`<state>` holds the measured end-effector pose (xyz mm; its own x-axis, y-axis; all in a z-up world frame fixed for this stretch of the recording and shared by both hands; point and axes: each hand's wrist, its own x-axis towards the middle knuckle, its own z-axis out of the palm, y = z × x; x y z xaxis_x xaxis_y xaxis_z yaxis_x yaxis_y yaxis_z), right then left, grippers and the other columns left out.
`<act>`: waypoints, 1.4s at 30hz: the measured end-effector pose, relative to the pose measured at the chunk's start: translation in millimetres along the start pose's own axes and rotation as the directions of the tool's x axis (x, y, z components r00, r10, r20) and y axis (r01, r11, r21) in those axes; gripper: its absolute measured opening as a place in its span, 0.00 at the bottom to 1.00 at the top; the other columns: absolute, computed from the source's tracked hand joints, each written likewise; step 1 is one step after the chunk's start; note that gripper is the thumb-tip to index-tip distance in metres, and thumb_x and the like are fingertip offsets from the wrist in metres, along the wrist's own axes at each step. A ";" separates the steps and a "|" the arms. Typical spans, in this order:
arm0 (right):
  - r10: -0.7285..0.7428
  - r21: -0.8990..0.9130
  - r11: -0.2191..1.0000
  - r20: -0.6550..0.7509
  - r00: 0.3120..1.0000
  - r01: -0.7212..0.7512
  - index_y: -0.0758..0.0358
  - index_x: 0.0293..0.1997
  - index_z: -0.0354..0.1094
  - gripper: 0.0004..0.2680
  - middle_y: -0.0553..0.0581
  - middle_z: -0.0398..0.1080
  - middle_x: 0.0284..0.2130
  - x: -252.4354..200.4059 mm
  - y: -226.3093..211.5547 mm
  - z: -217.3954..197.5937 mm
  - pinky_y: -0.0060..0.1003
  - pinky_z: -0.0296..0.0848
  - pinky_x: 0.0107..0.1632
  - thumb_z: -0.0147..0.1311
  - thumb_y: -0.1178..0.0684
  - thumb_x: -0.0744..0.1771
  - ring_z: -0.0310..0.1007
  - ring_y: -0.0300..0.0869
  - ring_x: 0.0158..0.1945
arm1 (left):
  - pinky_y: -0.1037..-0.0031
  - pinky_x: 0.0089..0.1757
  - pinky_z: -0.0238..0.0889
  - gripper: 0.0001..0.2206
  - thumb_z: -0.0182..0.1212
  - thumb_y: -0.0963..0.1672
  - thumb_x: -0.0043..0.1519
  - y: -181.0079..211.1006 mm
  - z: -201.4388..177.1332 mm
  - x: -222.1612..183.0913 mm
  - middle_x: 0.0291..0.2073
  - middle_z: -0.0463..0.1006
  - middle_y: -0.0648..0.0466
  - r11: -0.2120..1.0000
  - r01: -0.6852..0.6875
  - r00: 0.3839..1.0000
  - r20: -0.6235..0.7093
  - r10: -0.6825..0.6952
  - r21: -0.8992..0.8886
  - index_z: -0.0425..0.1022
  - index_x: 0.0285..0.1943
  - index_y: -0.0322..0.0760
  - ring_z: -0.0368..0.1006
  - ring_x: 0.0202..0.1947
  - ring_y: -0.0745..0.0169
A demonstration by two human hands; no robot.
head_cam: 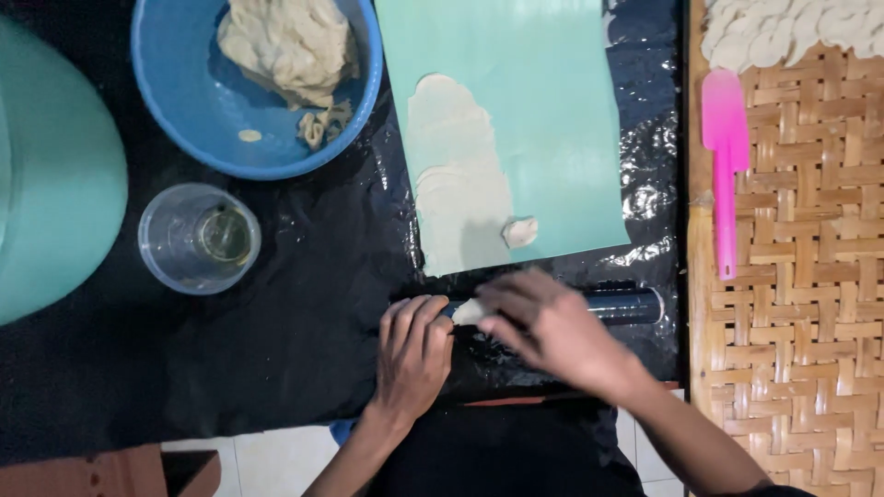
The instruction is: The person is spreading and rolling out thin layers of dough onto a board using a spatula and a rolling pin.
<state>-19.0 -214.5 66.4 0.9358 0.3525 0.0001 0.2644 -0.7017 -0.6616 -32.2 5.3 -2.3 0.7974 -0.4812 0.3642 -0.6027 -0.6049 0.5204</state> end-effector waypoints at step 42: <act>0.262 -0.208 0.885 -0.516 0.816 -0.416 0.68 0.60 0.70 0.14 0.69 0.71 0.52 -36.9 30.6 -46.6 0.47 0.75 0.49 0.59 0.51 0.70 0.75 0.56 0.49 | 0.54 0.56 0.62 0.19 0.61 0.40 0.63 8.7 -33.0 66.7 0.51 0.74 0.43 0.981 -0.188 0.978 0.102 0.182 0.050 0.72 0.64 0.30 0.71 0.53 0.47</act>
<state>-34.6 -277.9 81.1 0.9529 -0.2154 0.2134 -0.1065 -0.8967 -0.4297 16.7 -11.2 52.0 0.6671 -0.6455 0.3719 -0.7424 -0.5347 0.4036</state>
